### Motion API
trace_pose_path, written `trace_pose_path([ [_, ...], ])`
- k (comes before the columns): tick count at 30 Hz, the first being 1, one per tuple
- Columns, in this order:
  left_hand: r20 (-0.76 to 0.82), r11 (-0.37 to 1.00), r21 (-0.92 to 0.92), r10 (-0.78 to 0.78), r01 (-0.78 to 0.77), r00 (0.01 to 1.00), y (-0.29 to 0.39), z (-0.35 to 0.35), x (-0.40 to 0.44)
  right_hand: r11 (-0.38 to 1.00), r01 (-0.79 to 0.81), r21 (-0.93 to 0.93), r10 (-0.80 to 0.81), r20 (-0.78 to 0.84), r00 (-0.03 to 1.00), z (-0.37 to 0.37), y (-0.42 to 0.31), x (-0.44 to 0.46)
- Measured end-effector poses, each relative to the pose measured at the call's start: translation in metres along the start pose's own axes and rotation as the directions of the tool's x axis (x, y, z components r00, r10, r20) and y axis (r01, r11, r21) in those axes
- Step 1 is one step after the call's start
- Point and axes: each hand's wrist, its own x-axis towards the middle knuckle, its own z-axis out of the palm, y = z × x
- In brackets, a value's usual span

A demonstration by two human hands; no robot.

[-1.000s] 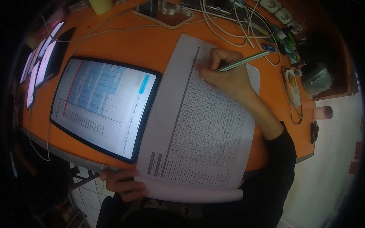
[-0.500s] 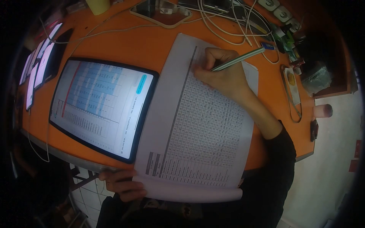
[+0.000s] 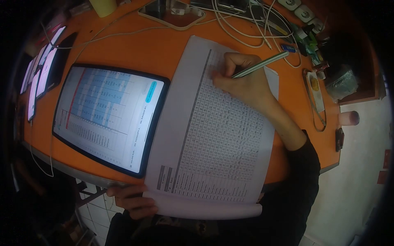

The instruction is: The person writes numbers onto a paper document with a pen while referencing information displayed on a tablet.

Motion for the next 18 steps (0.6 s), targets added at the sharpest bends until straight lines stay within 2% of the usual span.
trace_pose_path([
  [4, -0.046, 0.999, 0.022, -0.032, 0.033, 0.998, 0.002, 0.005, 0.001, 0.999, -0.054, 0.003, 0.054, -0.008, 0.999, 0.000, 0.000, 0.000],
  [6, -0.078, 0.996, 0.085, 0.044, -0.038, 0.996, -0.003, 0.007, 0.008, 0.998, -0.053, 0.024, 0.054, -0.008, 0.999, -0.002, 0.000, -0.001],
  [8, -0.102, 0.995, 0.093, 0.030, -0.020, 0.994, -0.002, 0.009, 0.006, 0.988, -0.098, 0.116, 0.099, -0.003, 0.995, -0.005, 0.000, -0.002],
  [10, -0.131, 0.995, 0.101, 0.009, 0.004, 0.991, 0.001, 0.010, 0.003, 0.994, -0.078, 0.080, 0.079, -0.003, 0.997, -0.004, 0.001, -0.002],
  [13, -0.097, 0.997, 0.069, -0.040, 0.047, 0.995, 0.001, 0.008, 0.005, 0.996, -0.072, 0.046, 0.072, -0.009, 0.997, -0.004, 0.000, -0.002],
  [15, -0.072, 0.995, 0.091, 0.042, -0.035, 0.997, -0.003, 0.006, 0.009, 0.995, -0.084, 0.048, 0.085, -0.008, 0.996, -0.004, 0.001, -0.002],
  [17, -0.027, 0.998, 0.051, 0.038, -0.037, 0.999, -0.003, 0.001, 0.002, 0.999, 0.037, -0.031, -0.037, -0.007, 0.999, -0.004, 0.005, -0.002],
  [18, 0.018, 0.999, 0.011, 0.043, -0.043, 0.999, -0.002, -0.001, 0.000, 0.999, 0.037, -0.032, -0.038, -0.009, 0.999, -0.004, 0.004, -0.003],
])
